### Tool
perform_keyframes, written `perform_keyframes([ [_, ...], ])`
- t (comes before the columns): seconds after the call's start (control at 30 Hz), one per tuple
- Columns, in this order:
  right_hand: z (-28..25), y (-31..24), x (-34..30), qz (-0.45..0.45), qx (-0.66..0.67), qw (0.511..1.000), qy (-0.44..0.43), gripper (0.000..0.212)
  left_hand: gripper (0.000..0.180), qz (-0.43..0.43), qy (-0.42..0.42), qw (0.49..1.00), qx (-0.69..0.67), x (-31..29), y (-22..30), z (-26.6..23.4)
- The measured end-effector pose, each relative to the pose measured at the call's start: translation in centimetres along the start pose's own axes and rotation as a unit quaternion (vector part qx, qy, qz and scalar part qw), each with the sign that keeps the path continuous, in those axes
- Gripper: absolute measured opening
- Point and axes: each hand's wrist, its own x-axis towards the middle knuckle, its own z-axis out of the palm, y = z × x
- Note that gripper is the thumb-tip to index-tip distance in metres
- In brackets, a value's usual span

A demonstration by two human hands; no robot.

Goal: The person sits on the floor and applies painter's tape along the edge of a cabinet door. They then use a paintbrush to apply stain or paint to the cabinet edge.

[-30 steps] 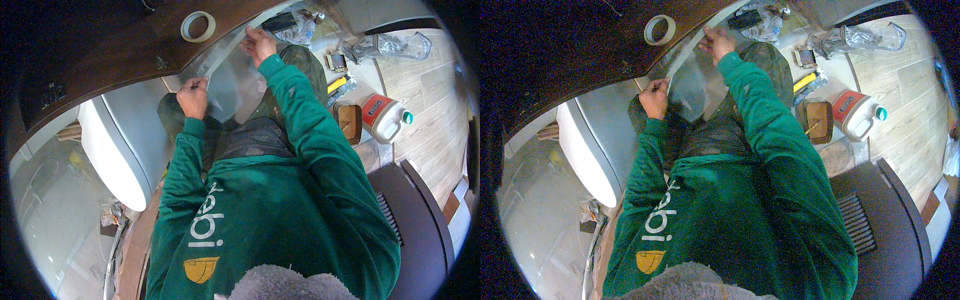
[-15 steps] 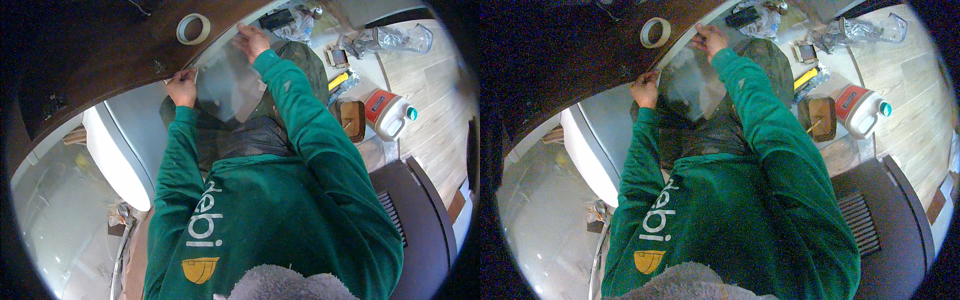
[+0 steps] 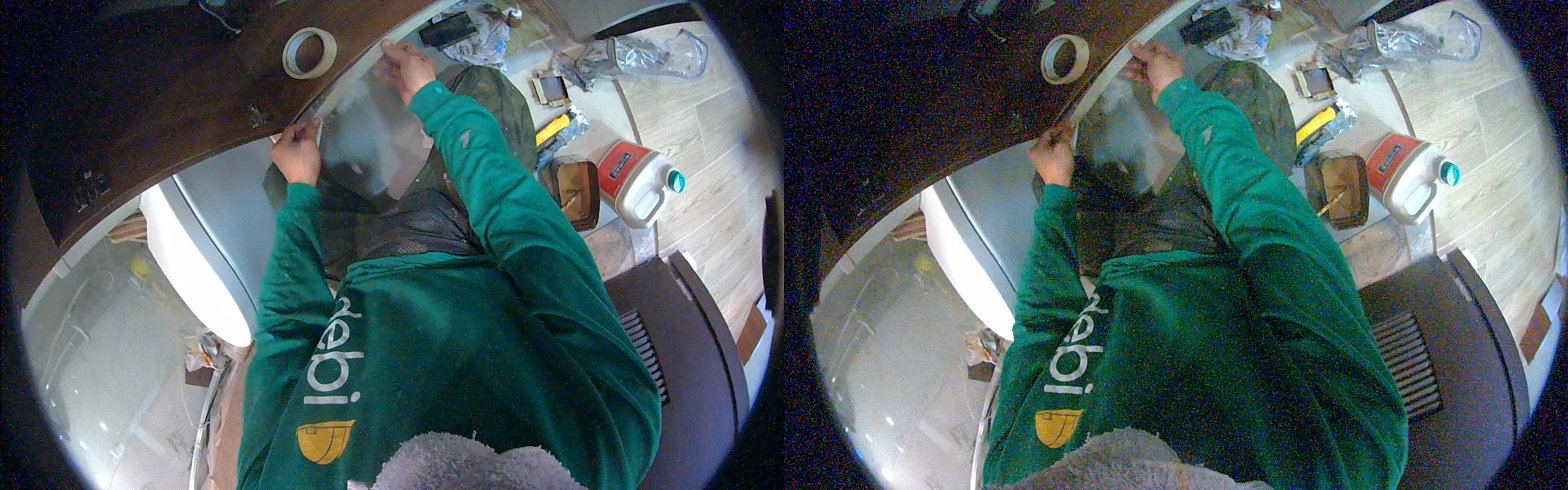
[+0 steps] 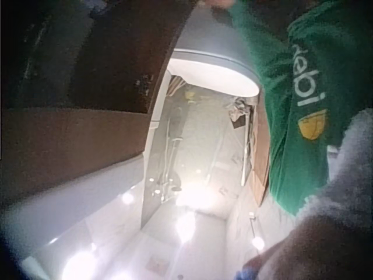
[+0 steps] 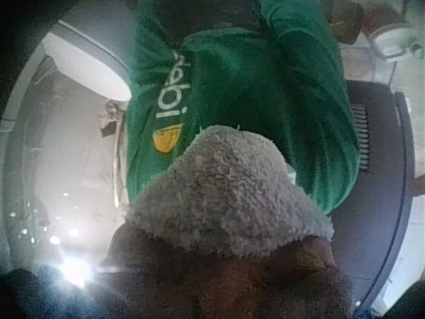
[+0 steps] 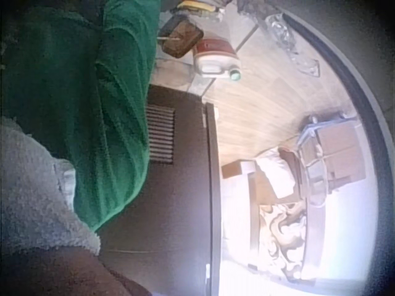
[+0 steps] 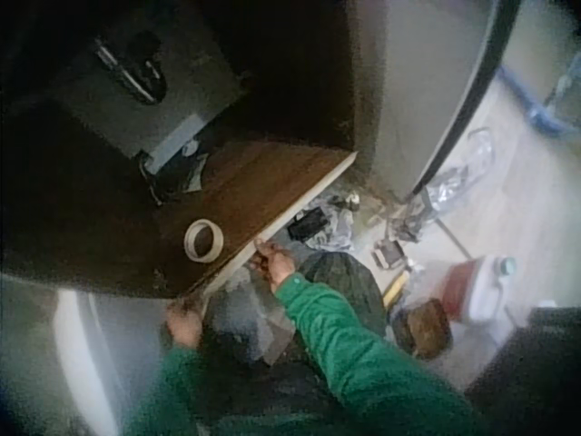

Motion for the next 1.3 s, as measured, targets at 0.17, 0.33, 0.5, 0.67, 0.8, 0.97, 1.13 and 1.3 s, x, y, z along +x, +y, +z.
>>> perform_keyframes([
  [0.17,-0.4,0.0,-1.0,-0.008,0.016,1.0,0.005,0.018,0.02,-0.013,-0.024,0.998,-0.063,-4.5,1.8,-1.1],
  [0.33,-0.4,0.0,-1.9,-0.02,0.009,1.0,-0.001,0.026,0.018,-0.02,-0.018,0.992,-0.125,-7.2,2.2,-0.6],
  [0.5,0.2,0.3,-1.4,-0.01,0.02,1.0,0.022,0.027,0.023,0.007,0.003,0.999,-0.054,-4.7,1.0,0.1],
  [0.67,0.3,0.6,-0.2,-0.023,0.049,0.998,0.017,0.019,0.023,-0.014,0.009,0.999,-0.051,-2.6,0.7,0.2],
  [0.8,0.2,0.8,0.5,-0.019,0.048,0.999,0.017,0.02,0.021,-0.018,0.006,0.997,-0.074,-2.0,0.7,0.2],
  [0.97,0.3,0.8,0.8,-0.015,0.054,0.998,0.042,0.02,0.021,-0.017,-0.004,0.997,-0.081,-1.2,0.3,0.3],
  [1.13,0.4,0.6,0.6,-0.011,0.043,0.998,0.035,0.021,0.022,-0.034,-0.001,0.996,-0.088,-0.9,0.1,0.4],
  [1.3,0.6,0.4,0.4,-0.009,0.038,0.998,0.046,0.021,0.022,-0.039,0.0,0.996,-0.081,-0.9,0.0,0.5],
])
